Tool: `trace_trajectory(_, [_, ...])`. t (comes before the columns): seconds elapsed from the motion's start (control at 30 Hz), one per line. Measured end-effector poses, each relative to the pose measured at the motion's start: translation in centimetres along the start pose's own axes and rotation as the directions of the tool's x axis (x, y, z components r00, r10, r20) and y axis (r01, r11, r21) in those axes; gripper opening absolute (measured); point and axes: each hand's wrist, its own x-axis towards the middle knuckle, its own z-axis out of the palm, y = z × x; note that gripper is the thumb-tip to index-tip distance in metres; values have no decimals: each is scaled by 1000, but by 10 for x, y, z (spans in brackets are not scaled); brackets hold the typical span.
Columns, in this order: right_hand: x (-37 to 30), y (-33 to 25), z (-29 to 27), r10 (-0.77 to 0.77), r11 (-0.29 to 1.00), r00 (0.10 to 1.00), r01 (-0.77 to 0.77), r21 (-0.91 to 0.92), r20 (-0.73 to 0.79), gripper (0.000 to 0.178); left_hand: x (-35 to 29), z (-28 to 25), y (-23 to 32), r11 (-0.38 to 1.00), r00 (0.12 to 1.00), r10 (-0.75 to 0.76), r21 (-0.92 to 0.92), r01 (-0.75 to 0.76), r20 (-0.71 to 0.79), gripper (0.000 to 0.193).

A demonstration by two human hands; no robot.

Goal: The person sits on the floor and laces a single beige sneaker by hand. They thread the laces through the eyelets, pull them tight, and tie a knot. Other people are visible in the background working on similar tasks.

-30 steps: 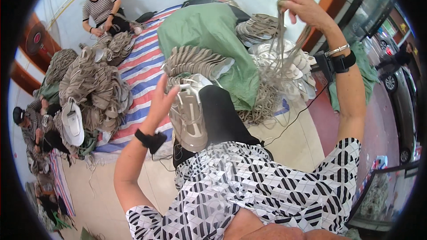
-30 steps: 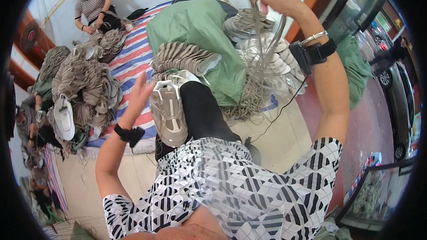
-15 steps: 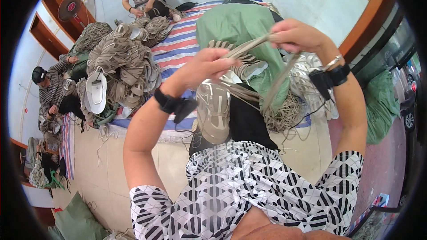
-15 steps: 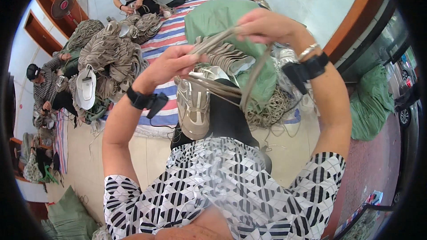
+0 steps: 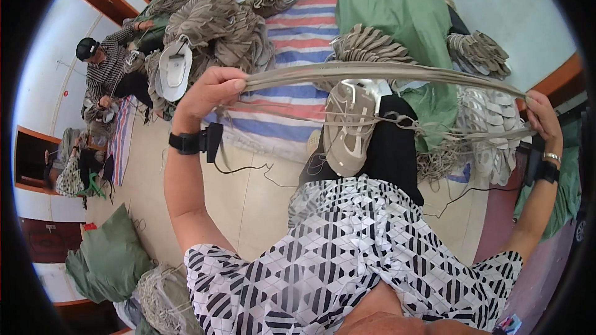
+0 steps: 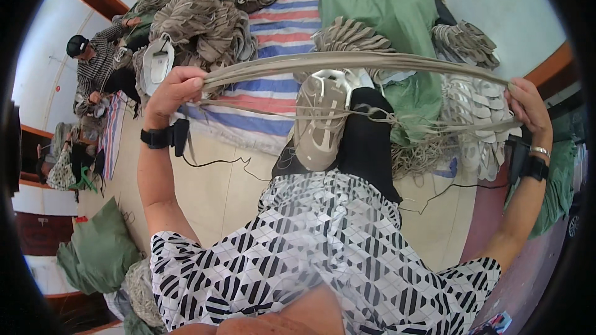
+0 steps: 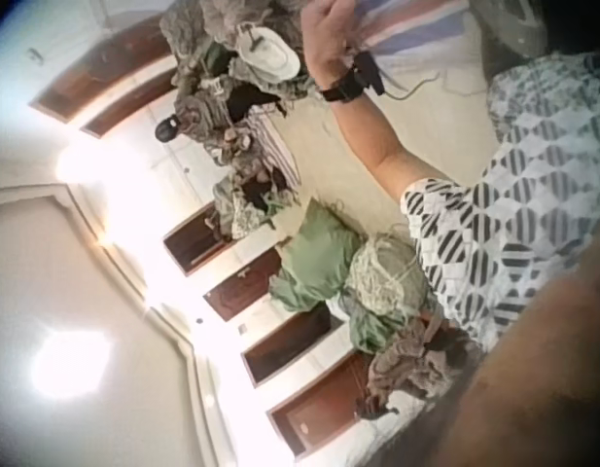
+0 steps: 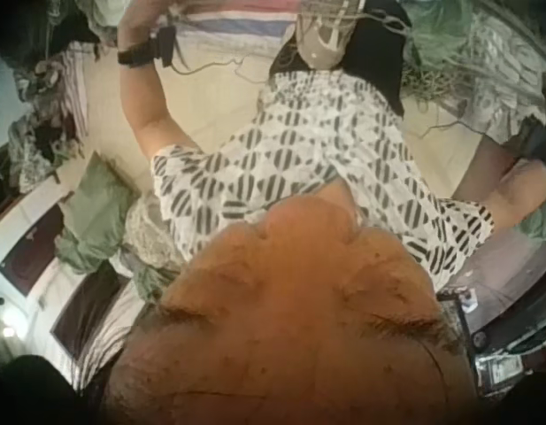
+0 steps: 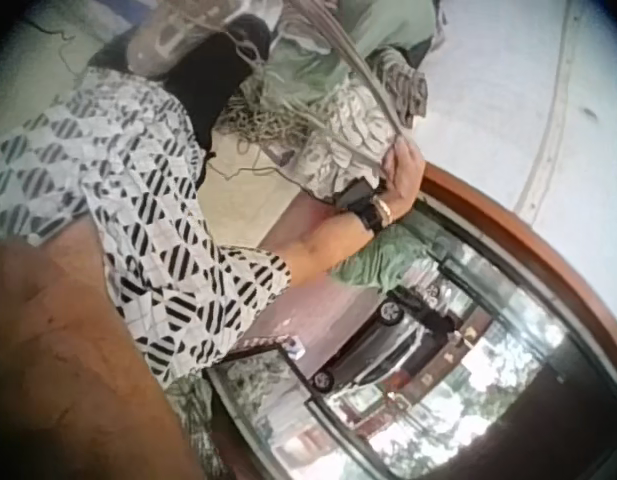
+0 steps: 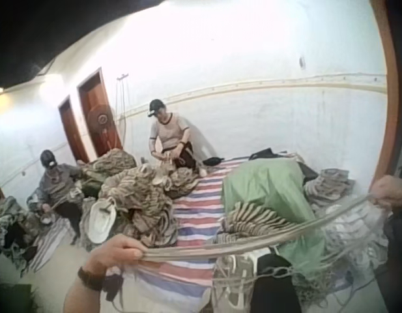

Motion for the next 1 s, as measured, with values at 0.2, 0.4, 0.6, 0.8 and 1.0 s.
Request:
trace_trajectory(0.2, [-37,45,8,120,992,993,-120,-36,16,26,-67,-38,-24,987,983,-152,42,156,-99,24])
trace_trajectory(0.4, [-34,84,91,444,862,873,-356,-361,200,19,-97,-11,-68,863,876,-482,180,472,14,14])
trace_trajectory(0.6, [-5,147,105,284,819,957,-214,-533,53,14,-89,34,-119,888,890,-451,131,440,66,15])
trace_trajectory(0.8, [-11,142,72,343,541,875,113,-833,341,27,-89,68,-146,917,899,-398,53,395,182,18])
trace_trajectory(1.0, [23,73,238,-289,760,890,437,-481,352,21,-72,95,-180,690,984,-174,710,142,-27,35])
